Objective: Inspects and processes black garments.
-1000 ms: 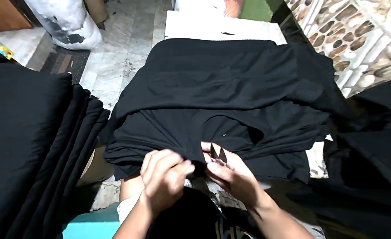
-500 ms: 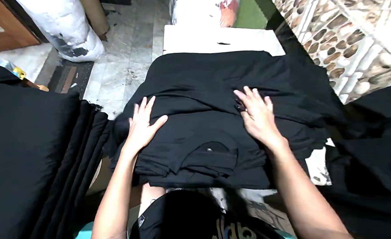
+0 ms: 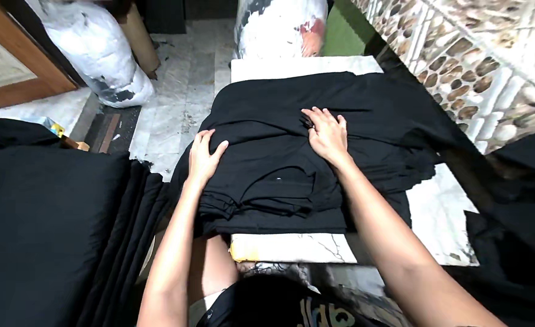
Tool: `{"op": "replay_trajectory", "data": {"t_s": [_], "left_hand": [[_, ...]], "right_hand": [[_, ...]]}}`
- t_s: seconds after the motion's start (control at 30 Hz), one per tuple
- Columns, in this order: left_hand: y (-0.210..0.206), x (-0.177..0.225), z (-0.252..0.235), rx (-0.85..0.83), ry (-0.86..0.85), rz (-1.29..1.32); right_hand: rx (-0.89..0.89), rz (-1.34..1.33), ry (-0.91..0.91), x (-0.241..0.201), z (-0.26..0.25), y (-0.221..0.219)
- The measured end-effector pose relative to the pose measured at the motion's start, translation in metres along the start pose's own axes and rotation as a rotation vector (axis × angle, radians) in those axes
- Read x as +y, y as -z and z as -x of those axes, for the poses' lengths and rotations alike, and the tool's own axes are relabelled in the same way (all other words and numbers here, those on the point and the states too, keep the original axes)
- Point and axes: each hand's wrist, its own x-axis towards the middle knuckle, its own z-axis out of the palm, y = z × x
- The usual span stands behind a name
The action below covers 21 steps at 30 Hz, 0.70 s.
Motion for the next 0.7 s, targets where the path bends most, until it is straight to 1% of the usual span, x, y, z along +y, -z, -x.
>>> {"op": "replay_trajectory", "data": {"t_s": [0.1, 0.13, 0.17, 0.2, 0.23, 0.27, 0.3, 0.33, 0.37, 0.4, 0.43, 0.47, 0.5, 0.53, 0.57, 0.63, 0.67, 0.7], "left_hand": [[0.004, 0.047, 0.055, 0.279, -0.285, -0.278], [0.0, 0.059, 0.078, 0.361, -0.332, -0.361], [-0.004, 0.069, 0.098, 0.38, -0.304, -0.448], [-0.008, 0.075, 0.114, 0.353, -0.228, -0.511], [-0.01, 0.077, 0.125, 0.311, -0.151, -0.526], [-0.01, 0.076, 0.129, 0.314, -0.115, -0.502], [-0.008, 0.074, 0.129, 0.36, -0.122, -0.427], [-0.004, 0.074, 0.127, 0.422, -0.13, -0.26], [-0.003, 0.076, 0.122, 0.481, -0.088, 0.027], [-0.004, 0.079, 0.117, 0.514, 0.022, 0.411], [-0.004, 0.084, 0.11, 0.517, 0.19, 0.811], [-0.004, 0.089, 0.105, 0.492, 0.344, 1.129], [-0.003, 0.094, 0.103, 0.472, 0.464, 1.338], [-0.004, 0.097, 0.103, 0.447, 0.523, 1.461], [-0.004, 0.096, 0.108, 0.406, 0.508, 1.519], [-0.009, 0.088, 0.121, 0.302, 0.304, 1.537], [-0.012, 0.085, 0.125, 0.257, 0.181, 1.495], [-0.015, 0.083, 0.128, 0.283, 0.087, 1.416]], "right_hand": [[0.194, -0.118, 0.114, 0.002, 0.013, 0.006], [0.284, -0.167, 0.148, -0.002, 0.025, 0.011], [0.376, -0.209, 0.177, -0.011, 0.037, 0.018], [0.434, -0.247, 0.192, -0.025, 0.053, 0.025], [0.443, -0.276, 0.204, -0.041, 0.071, 0.03], [0.405, -0.316, 0.23, -0.057, 0.089, 0.032], [0.345, -0.339, 0.27, -0.072, 0.104, 0.029], [0.27, -0.323, 0.303, -0.084, 0.118, 0.022], [0.177, -0.285, 0.311, -0.093, 0.129, 0.014], [0.093, -0.241, 0.305, -0.099, 0.138, 0.005], [0.062, -0.195, 0.3, -0.102, 0.144, -0.003], [0.065, -0.177, 0.297, -0.102, 0.147, -0.007], [0.07, -0.197, 0.294, -0.1, 0.149, -0.007], [0.074, -0.251, 0.289, -0.098, 0.15, -0.006], [0.074, -0.305, 0.281, -0.095, 0.151, -0.005], [0.05, -0.376, 0.254, -0.094, 0.154, -0.002], [0.033, -0.397, 0.236, -0.097, 0.153, 0.001], [0.015, -0.416, 0.214, -0.102, 0.153, 0.004]]}}
